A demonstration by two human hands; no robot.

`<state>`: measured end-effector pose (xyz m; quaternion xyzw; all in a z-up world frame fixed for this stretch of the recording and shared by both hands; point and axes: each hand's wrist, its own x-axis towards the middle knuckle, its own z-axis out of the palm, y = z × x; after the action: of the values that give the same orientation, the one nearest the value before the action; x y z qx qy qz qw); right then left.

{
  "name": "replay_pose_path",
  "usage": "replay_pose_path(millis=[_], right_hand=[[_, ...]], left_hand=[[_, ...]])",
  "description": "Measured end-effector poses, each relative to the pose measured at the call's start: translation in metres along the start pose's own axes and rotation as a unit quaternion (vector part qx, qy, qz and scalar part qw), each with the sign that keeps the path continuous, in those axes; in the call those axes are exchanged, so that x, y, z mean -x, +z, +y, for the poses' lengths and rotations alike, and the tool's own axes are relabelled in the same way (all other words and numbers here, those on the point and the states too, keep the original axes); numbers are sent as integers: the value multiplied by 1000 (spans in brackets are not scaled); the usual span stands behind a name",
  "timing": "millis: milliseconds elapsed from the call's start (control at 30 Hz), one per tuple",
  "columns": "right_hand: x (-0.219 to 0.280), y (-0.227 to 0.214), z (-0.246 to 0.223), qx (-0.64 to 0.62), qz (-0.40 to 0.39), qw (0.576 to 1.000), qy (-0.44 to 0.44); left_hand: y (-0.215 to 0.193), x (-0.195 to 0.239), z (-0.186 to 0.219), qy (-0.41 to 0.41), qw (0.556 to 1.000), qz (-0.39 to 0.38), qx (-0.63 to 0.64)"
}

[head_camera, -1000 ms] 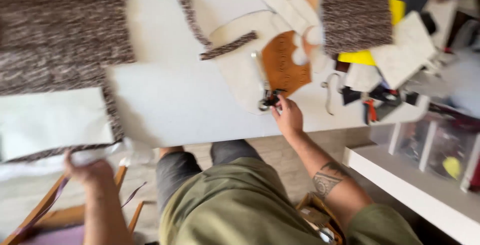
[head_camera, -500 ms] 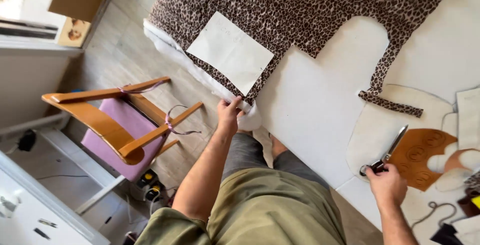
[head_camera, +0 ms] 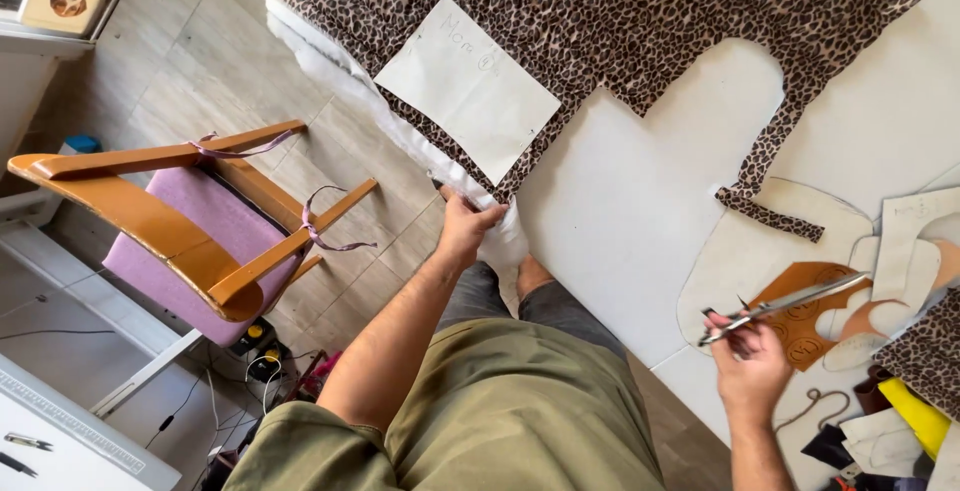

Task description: Cutting leopard-print fabric and leather pieces using paper patterns and scissors on a workshop table.

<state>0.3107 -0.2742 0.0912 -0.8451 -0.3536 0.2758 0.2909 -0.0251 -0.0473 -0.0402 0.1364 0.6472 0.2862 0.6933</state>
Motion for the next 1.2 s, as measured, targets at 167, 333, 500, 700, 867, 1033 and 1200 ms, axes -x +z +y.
replay_pose_path(millis=[167, 333, 500, 700, 867, 1033, 1200], right_hand=[[-6, 40, -45, -223, -142, 956, 128], [-57, 70, -5, -284, -369, 877, 118], [-155, 93, -63, 4, -576, 813, 82], [-217, 165, -161, 361, -661, 653, -76], [-225, 222, -239, 450, -689, 550, -143], [-235, 262, -239, 500, -675, 505, -199], [-234, 267, -250, 529, -673, 459, -239]], left_hand=[[4, 8, 3, 10, 1000, 5, -8], [3, -14, -48, -15, 999, -8, 50], [5, -5, -74, -39, 997, -23, 64], [13, 14, -73, -31, 996, 11, 81], [22, 43, -25, -26, 996, 26, 87], [27, 18, -71, -69, 984, 11, 166], [26, 26, -66, -99, 962, -6, 253]])
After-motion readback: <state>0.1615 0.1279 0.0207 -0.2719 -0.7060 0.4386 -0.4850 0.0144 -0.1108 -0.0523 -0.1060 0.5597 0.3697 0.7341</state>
